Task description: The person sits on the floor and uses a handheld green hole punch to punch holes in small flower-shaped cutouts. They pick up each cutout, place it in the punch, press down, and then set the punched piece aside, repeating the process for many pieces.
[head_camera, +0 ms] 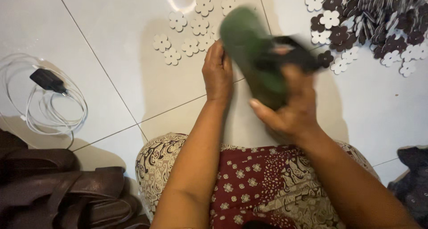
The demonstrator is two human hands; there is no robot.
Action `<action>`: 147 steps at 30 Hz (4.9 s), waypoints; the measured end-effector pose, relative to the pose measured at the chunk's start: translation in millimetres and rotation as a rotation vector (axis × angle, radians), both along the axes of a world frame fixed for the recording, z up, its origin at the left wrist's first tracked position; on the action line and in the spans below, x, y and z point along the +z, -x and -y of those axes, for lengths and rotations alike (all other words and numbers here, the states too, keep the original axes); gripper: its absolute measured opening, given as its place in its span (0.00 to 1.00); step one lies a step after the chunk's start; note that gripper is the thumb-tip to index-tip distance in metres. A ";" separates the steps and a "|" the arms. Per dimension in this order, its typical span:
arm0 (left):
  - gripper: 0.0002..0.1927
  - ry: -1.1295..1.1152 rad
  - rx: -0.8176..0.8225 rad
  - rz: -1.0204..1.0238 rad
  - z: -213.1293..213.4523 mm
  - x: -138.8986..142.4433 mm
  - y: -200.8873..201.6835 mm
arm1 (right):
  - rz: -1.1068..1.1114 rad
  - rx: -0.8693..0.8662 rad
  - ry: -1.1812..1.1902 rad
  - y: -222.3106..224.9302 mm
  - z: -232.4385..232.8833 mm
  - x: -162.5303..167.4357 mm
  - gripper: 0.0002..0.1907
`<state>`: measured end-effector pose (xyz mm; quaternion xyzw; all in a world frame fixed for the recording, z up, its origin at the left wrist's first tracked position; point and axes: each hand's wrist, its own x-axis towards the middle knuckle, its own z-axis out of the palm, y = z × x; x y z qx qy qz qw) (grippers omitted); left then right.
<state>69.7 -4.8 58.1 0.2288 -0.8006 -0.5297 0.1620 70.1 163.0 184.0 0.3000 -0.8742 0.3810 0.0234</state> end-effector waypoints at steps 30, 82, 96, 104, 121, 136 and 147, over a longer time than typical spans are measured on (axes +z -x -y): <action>0.18 0.190 -0.167 0.217 -15.5 -2.5 37.3 | 0.217 -0.463 0.418 51.2 -80.5 -61.7 0.31; 0.07 -0.709 -0.055 -0.097 -30.9 -29.4 18.3 | 0.195 -0.344 0.105 58.6 -83.9 -86.6 0.35; 0.07 -0.216 -0.218 -0.054 -31.5 -1.1 7.3 | 0.049 -0.147 0.102 23.6 -58.1 -16.2 0.40; 0.13 -0.120 -0.245 0.031 -26.2 -12.8 3.2 | 0.132 0.010 0.021 6.2 -34.1 11.2 0.41; 0.14 -0.045 -0.267 -0.030 -20.0 -19.1 8.8 | 0.182 -0.110 -0.057 7.9 -32.6 -11.4 0.41; 0.10 -0.019 -0.212 0.242 -41.8 3.9 18.9 | 0.390 -0.466 0.468 37.8 -81.9 -34.1 0.29; 0.29 0.404 -0.336 0.251 -47.9 -6.0 75.0 | 0.336 -0.454 0.534 43.6 -100.0 -42.3 0.29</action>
